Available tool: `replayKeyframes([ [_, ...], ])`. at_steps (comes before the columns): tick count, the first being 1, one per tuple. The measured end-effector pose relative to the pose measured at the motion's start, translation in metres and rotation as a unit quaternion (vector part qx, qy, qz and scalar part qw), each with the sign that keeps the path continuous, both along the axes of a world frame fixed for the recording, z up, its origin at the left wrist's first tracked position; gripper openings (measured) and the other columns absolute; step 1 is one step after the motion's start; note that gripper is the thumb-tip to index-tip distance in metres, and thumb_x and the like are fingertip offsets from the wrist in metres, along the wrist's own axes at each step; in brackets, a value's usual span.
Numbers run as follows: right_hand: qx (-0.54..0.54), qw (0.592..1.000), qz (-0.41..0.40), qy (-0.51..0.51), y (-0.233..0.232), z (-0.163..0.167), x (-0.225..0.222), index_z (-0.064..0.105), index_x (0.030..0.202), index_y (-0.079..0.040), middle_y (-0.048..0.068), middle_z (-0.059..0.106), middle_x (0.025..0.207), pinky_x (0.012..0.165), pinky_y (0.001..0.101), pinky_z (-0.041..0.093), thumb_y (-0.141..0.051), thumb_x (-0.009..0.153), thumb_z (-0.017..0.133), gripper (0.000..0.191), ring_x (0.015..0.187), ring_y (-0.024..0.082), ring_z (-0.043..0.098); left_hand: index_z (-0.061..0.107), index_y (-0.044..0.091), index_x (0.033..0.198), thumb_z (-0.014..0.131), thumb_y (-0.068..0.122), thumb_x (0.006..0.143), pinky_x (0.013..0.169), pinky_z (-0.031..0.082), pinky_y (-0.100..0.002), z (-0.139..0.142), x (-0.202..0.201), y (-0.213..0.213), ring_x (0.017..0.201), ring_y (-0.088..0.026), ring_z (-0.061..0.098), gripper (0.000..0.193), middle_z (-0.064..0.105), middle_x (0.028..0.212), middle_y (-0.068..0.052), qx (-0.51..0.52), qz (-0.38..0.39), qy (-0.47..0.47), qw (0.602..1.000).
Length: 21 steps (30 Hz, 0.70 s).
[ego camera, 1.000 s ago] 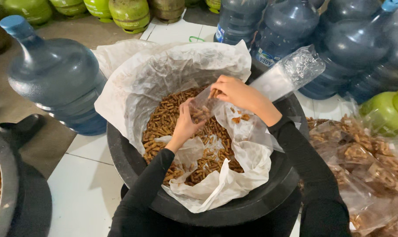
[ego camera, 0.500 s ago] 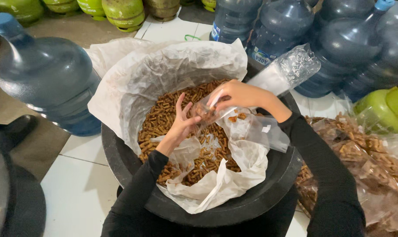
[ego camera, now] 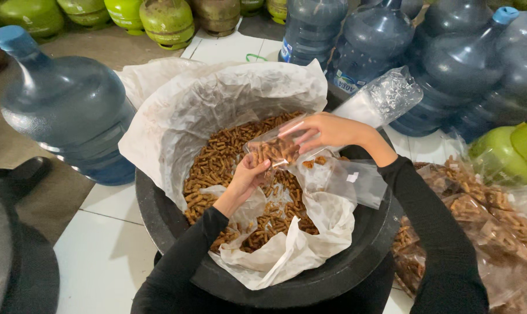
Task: The person sits on the floor in front of a large paper-lined basin filled with brown snack sticks. They pick up handfuls of the sticks, place them into clear plastic bags and small containers, and set filled bags aside with other packed bags.
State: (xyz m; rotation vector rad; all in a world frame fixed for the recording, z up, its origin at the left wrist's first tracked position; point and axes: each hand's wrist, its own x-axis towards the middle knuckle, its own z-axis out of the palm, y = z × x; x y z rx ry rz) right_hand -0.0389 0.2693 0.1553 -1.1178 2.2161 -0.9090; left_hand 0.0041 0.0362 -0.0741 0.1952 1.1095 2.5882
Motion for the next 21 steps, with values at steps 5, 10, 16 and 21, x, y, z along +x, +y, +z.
replayKeyframes([
  [5,0.092,0.993,-0.064,-0.032,0.004,0.02,0.004,0.054,0.147,-0.026,0.005,0.07,0.137,0.085,0.0283,0.062,-0.016,0.083,0.077,0.069,0.098,0.018,0.08,0.045,0.019,0.137,0.077,0.012,0.081,0.091,0.059,-0.036,0.021,0.007,-0.002,0.109,-0.019,0.07,0.064,0.067,0.125,0.001,0.028,-0.079,0.007,0.996],
  [10,0.118,0.989,-0.083,-0.019,0.003,0.024,0.009,0.052,0.151,-0.031,0.005,0.072,0.134,0.083,0.027,0.061,-0.018,0.084,0.077,0.072,0.096,0.016,0.08,0.045,0.007,0.144,0.083,0.001,0.082,0.098,0.055,-0.035,0.032,0.011,-0.003,0.116,-0.017,0.066,0.073,0.062,0.133,-0.01,-0.114,0.021,0.095,0.989],
  [16,0.089,0.994,-0.054,0.036,0.011,0.025,0.005,0.058,0.145,-0.024,0.005,0.078,0.122,0.086,0.0268,0.057,-0.019,0.08,0.081,0.069,0.089,0.016,0.081,0.045,0.009,0.141,0.077,0.015,0.087,0.096,0.058,-0.039,0.025,0.007,-0.006,0.116,-0.018,0.067,0.064,0.064,0.13,-0.005,0.054,-0.032,-0.01,0.998],
  [21,0.117,0.985,-0.102,0.074,0.018,0.023,0.001,0.065,0.14,-0.022,0.007,0.083,0.1,0.08,0.0262,0.058,-0.019,0.082,0.082,0.06,0.086,0.015,0.082,0.055,0.009,0.136,0.073,0.017,0.097,0.092,0.058,-0.036,-0.003,-0.003,0.0,0.109,-0.015,0.068,0.043,0.067,0.124,-0.002,0.07,-0.034,-0.032,0.996],
])
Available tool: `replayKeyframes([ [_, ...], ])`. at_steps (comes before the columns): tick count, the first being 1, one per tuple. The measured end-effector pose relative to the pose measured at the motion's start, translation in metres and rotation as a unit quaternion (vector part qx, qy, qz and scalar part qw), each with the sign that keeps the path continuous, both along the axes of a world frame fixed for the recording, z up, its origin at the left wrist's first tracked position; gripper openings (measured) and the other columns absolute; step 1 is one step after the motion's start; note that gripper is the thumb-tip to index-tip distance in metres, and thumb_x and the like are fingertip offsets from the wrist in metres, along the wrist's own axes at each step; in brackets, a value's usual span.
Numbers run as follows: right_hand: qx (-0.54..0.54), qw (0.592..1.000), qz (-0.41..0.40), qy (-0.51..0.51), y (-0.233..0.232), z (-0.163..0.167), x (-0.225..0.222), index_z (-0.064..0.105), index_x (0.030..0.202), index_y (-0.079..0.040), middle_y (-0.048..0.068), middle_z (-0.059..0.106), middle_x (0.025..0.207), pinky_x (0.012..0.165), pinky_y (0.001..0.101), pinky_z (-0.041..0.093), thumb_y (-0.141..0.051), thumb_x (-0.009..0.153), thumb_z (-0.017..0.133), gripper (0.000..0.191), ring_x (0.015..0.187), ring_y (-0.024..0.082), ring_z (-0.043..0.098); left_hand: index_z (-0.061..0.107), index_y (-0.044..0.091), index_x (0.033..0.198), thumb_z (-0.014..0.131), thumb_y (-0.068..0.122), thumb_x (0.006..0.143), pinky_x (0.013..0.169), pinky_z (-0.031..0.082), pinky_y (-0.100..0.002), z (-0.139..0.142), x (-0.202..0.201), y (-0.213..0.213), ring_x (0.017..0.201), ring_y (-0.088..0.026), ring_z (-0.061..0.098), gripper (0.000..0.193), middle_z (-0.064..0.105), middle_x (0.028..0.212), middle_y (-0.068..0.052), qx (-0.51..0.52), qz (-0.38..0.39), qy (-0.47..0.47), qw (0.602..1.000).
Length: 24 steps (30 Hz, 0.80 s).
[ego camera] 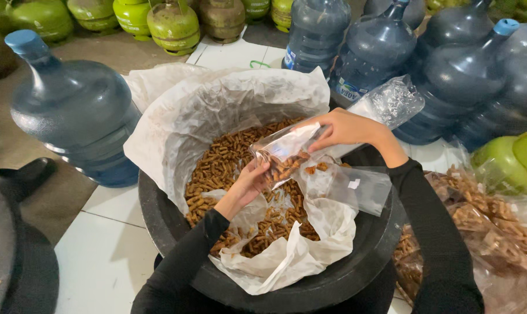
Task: The person sits on the floor in front of a large paper-lined basin filled with brown snack sticks. They pick up handfuls of the sticks, place them into clear plastic bags and small containers, and set filled bags aside with other packed bags.
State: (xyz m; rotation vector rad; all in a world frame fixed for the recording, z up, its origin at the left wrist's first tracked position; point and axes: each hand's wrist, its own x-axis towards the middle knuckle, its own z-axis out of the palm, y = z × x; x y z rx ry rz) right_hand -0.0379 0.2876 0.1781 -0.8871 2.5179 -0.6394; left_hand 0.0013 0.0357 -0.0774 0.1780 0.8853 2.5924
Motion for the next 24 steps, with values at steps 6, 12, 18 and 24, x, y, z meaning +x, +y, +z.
replayKeyframes([
  [6,-0.483,0.836,-0.131,0.227,0.001,-0.057,-0.019,0.067,0.116,-0.004,0.004,0.07,0.102,0.085,0.0233,0.055,-0.01,0.111,0.065,0.008,0.092,0.008,0.068,0.061,0.007,0.129,0.069,0.017,0.106,0.094,0.057,-0.033,-0.003,-0.006,-0.001,0.109,-0.014,0.069,0.026,0.07,0.124,-0.002,0.063,0.027,0.012,0.998],
  [12,-0.41,0.852,-0.322,0.049,-0.026,-0.187,-0.037,0.064,0.097,-0.009,-0.001,0.062,0.074,0.057,0.0249,0.046,-0.021,0.106,0.058,0.016,0.065,0.008,0.058,0.059,0.015,0.133,0.06,0.025,0.1,0.105,0.055,-0.041,0.031,0.0,-0.017,0.125,-0.018,0.063,0.034,0.066,0.136,0.0,0.113,0.06,0.05,0.991],
  [18,0.031,0.988,0.152,-0.026,-0.062,-0.321,0.055,0.067,0.128,-0.01,0.019,0.067,0.124,0.093,0.0481,0.052,-0.03,0.092,0.073,0.041,0.114,0.039,0.063,0.058,0.014,0.136,0.062,0.027,0.105,0.103,0.055,-0.039,0.022,-0.004,-0.023,0.126,-0.019,0.063,0.034,0.064,0.139,0.0,0.129,0.068,0.043,0.988],
  [24,0.164,0.962,0.16,-0.151,-0.041,-0.356,0.106,0.07,0.121,-0.009,0.017,0.07,0.115,0.087,0.0462,0.053,-0.024,0.087,0.074,0.038,0.106,0.037,0.066,0.06,0.011,0.134,0.067,0.02,0.107,0.092,0.059,-0.036,0.005,-0.012,-0.026,0.114,-0.018,0.07,0.029,0.069,0.131,-0.003,0.112,0.033,0.076,0.99],
])
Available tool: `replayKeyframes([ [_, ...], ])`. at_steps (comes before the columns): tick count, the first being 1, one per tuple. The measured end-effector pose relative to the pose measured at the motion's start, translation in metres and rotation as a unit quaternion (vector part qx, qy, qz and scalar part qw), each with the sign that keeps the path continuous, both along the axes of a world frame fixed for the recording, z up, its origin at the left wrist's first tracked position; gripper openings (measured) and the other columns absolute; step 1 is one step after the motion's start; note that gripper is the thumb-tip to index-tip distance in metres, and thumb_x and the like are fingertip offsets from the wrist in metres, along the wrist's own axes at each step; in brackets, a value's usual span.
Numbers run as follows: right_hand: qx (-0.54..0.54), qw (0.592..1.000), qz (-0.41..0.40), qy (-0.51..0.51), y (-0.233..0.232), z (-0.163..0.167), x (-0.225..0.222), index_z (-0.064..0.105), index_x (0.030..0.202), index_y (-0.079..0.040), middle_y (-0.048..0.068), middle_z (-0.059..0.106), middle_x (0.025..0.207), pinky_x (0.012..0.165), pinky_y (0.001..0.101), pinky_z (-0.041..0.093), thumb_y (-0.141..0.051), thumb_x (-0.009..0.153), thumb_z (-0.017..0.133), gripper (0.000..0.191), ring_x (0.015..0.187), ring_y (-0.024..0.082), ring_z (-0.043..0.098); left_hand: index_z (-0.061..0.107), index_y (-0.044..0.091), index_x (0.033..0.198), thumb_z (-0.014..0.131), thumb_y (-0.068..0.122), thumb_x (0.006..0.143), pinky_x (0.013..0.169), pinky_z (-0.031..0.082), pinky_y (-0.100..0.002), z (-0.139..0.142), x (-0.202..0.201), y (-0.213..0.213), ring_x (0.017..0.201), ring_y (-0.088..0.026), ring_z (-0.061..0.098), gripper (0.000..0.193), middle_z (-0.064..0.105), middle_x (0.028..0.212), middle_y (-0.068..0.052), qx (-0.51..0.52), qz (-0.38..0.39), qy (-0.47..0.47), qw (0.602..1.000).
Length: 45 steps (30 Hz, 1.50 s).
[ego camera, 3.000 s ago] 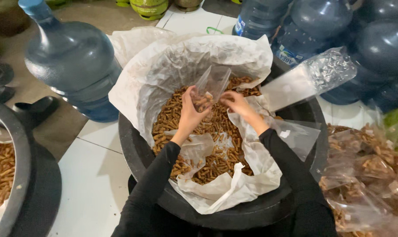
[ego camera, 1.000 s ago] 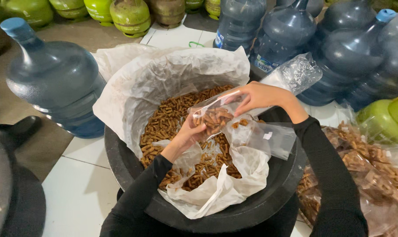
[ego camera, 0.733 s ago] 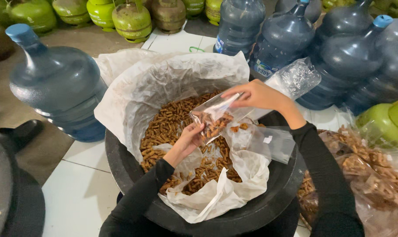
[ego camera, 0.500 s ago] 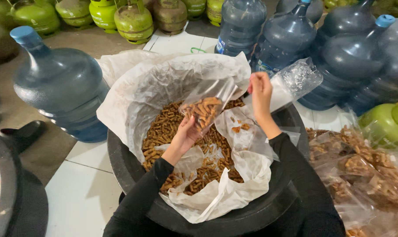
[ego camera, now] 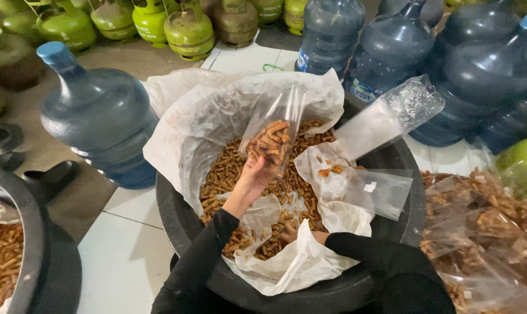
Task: The person sits on the floor in front of a large paper-lined basin filled with brown snack sticks. They pick up handfuls of the sticks, place them into clear plastic bags and small containers, and set filled bags aside with other packed bags.
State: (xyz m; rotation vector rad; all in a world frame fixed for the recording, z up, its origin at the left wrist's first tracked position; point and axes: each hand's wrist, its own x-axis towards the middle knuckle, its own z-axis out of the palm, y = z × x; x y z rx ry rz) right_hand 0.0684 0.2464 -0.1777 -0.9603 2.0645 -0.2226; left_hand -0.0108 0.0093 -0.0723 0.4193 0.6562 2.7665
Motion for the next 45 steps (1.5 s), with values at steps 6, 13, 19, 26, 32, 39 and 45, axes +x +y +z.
replayKeyframes([
  [6,0.0,1.0,0.005,0.011,0.001,-0.008,-0.003,0.073,0.115,-0.008,0.016,0.073,0.106,0.082,0.0443,0.054,-0.018,0.082,0.074,0.035,0.098,0.034,0.069,0.063,0.01,0.131,0.066,0.011,0.101,0.096,0.06,-0.036,0.003,-0.001,-0.002,0.112,-0.017,0.071,0.03,0.071,0.128,-0.003,-0.022,0.004,-0.019,1.0],
  [13,-0.105,0.991,0.048,0.069,-0.041,0.006,-0.049,0.08,0.106,-0.008,0.01,0.078,0.092,0.072,0.0399,0.056,-0.011,0.076,0.071,0.032,0.084,0.027,0.074,0.064,0.011,0.128,0.065,0.008,0.101,0.093,0.06,-0.034,0.006,-0.002,-0.006,0.11,-0.016,0.071,0.027,0.072,0.125,-0.002,-0.028,0.032,-0.035,0.998],
  [19,-0.325,0.9,-0.252,-0.14,-0.015,0.144,-0.12,0.071,0.109,-0.001,0.004,0.079,0.098,0.068,0.0283,0.061,-0.011,0.093,0.072,0.019,0.073,0.012,0.072,0.066,0.01,0.126,0.067,0.01,0.104,0.089,0.059,-0.031,0.003,-0.004,-0.01,0.108,-0.014,0.07,0.022,0.073,0.124,-0.001,-0.043,0.038,-0.015,0.998],
  [26,-0.584,0.74,-0.333,0.008,0.004,0.362,-0.117,0.069,0.115,0.001,0.009,0.074,0.108,0.086,0.032,0.061,-0.005,0.098,0.07,0.019,0.092,0.016,0.073,0.067,0.012,0.124,0.069,0.011,0.1,0.094,0.06,-0.031,0.009,0.004,-0.009,0.11,-0.012,0.07,0.025,0.072,0.123,0.002,-0.082,0.035,-0.009,0.996],
  [32,-0.595,0.758,-0.266,0.042,-0.032,0.408,-0.117,0.069,0.118,0.002,0.007,0.072,0.108,0.09,0.0304,0.061,-0.004,0.1,0.072,0.019,0.095,0.014,0.071,0.067,0.009,0.126,0.071,0.009,0.103,0.095,0.057,-0.033,0.017,0.008,-0.011,0.114,-0.014,0.068,0.023,0.07,0.126,0.0,-0.077,0.021,0.006,0.997],
  [39,-0.418,0.876,-0.22,0.093,-0.052,0.4,-0.129,0.074,0.111,0.003,0.007,0.075,0.103,0.082,0.0275,0.058,-0.009,0.092,0.076,0.023,0.089,0.013,0.071,0.066,0.013,0.125,0.069,0.008,0.098,0.096,0.058,-0.036,0.02,0.01,-0.008,0.113,-0.012,0.068,0.027,0.071,0.125,0.003,-0.043,0.032,-0.022,0.998],
  [45,-0.244,0.945,-0.071,0.206,-0.062,0.408,-0.137,0.074,0.124,-0.007,0.006,0.081,0.101,0.083,0.0292,0.056,-0.021,0.084,0.081,0.043,0.092,0.013,0.076,0.063,0.009,0.131,0.068,0.008,0.103,0.105,0.054,-0.04,0.019,0.014,0.0,0.119,-0.016,0.066,0.029,0.068,0.132,-0.002,-0.022,-0.008,0.011,1.0],
])
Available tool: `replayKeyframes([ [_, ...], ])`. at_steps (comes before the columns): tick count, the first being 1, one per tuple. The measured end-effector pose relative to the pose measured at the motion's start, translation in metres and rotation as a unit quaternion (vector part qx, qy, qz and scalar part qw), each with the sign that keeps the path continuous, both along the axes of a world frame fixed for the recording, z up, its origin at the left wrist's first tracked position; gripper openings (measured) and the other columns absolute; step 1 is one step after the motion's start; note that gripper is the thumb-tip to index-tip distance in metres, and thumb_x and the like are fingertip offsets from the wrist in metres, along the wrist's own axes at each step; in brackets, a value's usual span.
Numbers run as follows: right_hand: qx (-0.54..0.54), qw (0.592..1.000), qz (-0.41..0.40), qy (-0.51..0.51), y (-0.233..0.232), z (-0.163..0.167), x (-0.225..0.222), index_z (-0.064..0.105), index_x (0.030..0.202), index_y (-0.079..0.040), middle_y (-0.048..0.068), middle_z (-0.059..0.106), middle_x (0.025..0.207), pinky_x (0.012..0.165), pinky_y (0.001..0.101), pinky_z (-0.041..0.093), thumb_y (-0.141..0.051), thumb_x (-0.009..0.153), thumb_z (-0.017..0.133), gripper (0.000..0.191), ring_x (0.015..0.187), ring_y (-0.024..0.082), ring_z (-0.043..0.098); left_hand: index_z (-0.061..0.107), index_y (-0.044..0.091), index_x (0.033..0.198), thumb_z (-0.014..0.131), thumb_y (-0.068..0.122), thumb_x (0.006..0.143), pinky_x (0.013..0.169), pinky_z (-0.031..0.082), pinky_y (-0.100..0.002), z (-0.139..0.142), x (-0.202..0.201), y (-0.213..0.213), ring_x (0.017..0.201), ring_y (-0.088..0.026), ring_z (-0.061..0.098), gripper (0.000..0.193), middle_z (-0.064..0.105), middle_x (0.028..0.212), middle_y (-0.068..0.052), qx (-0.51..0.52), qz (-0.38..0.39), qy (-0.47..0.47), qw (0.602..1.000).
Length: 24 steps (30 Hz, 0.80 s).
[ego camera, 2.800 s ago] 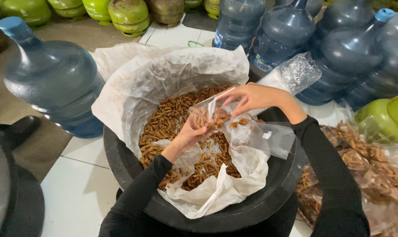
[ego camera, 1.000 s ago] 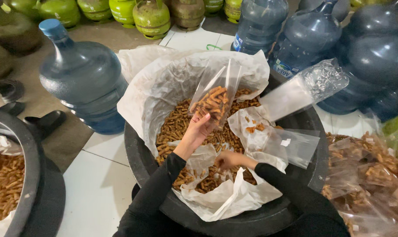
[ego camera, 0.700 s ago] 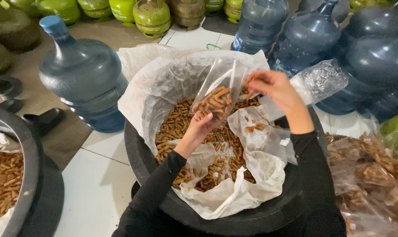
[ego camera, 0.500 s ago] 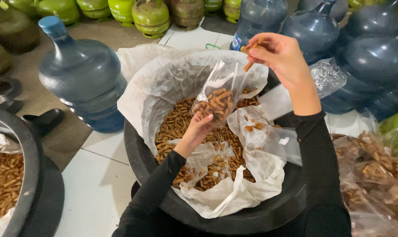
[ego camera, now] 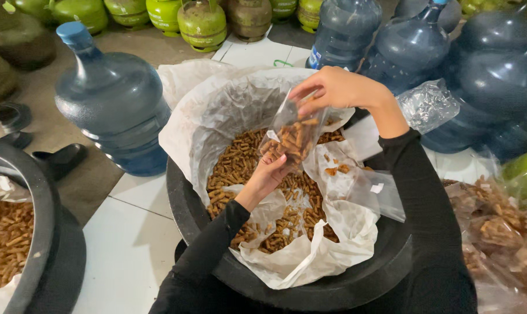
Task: The person sits on the floor in front of a large paper-lined basin filled with brown snack sticks. They pick up handfuls of the sticks, place them into clear plastic bags and small containers, and set filled bags aside with other packed bags.
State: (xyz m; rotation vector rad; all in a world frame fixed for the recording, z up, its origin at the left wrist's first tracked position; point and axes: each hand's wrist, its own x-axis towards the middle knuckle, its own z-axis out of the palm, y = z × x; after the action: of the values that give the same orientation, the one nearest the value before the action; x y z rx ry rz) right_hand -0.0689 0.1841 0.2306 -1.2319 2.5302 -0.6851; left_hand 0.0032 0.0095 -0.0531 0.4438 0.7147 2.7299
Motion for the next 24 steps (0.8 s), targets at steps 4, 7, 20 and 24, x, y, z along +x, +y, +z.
replayKeyframes([
  [4,-0.054,0.996,0.065,0.02,-0.005,0.007,0.006,0.073,0.12,-0.004,0.007,0.078,0.107,0.086,0.0297,0.057,-0.02,0.086,0.08,0.039,0.098,0.014,0.074,0.059,0.011,0.137,0.067,0.009,0.098,0.108,0.052,-0.038,-0.004,0.0,0.004,0.122,-0.017,0.065,0.04,0.066,0.135,-0.002,-0.01,-0.007,-0.002,1.0],
  [7,-0.105,0.99,-0.027,0.093,0.004,0.009,0.017,0.072,0.109,-0.002,0.008,0.077,0.096,0.079,0.0307,0.057,-0.024,0.089,0.08,0.031,0.087,0.016,0.073,0.058,0.007,0.138,0.069,0.009,0.1,0.112,0.051,-0.04,-0.012,-0.002,0.006,0.125,-0.018,0.063,0.04,0.065,0.137,-0.004,0.0,-0.022,-0.003,1.0],
  [20,0.011,0.994,-0.085,-0.066,0.144,-0.018,0.078,0.075,0.082,-0.004,0.003,0.069,0.066,0.052,0.0344,0.045,-0.024,0.091,0.064,0.024,0.053,0.014,0.056,0.064,-0.003,0.128,0.079,0.009,0.093,0.103,0.052,-0.048,-0.082,0.03,0.068,0.117,-0.027,0.068,0.039,0.07,0.125,-0.013,-0.13,-0.188,-0.015,0.973],
  [24,-0.017,0.993,-0.105,-0.041,0.217,-0.011,0.111,0.07,0.084,0.001,0.009,0.058,0.059,0.053,0.0355,0.042,-0.021,0.094,0.064,0.025,0.05,0.02,0.049,0.052,0.001,0.138,0.081,0.007,0.091,0.117,0.042,-0.056,-0.08,0.042,0.1,0.13,-0.034,0.061,0.055,0.059,0.14,-0.012,-0.164,-0.271,0.003,0.948],
])
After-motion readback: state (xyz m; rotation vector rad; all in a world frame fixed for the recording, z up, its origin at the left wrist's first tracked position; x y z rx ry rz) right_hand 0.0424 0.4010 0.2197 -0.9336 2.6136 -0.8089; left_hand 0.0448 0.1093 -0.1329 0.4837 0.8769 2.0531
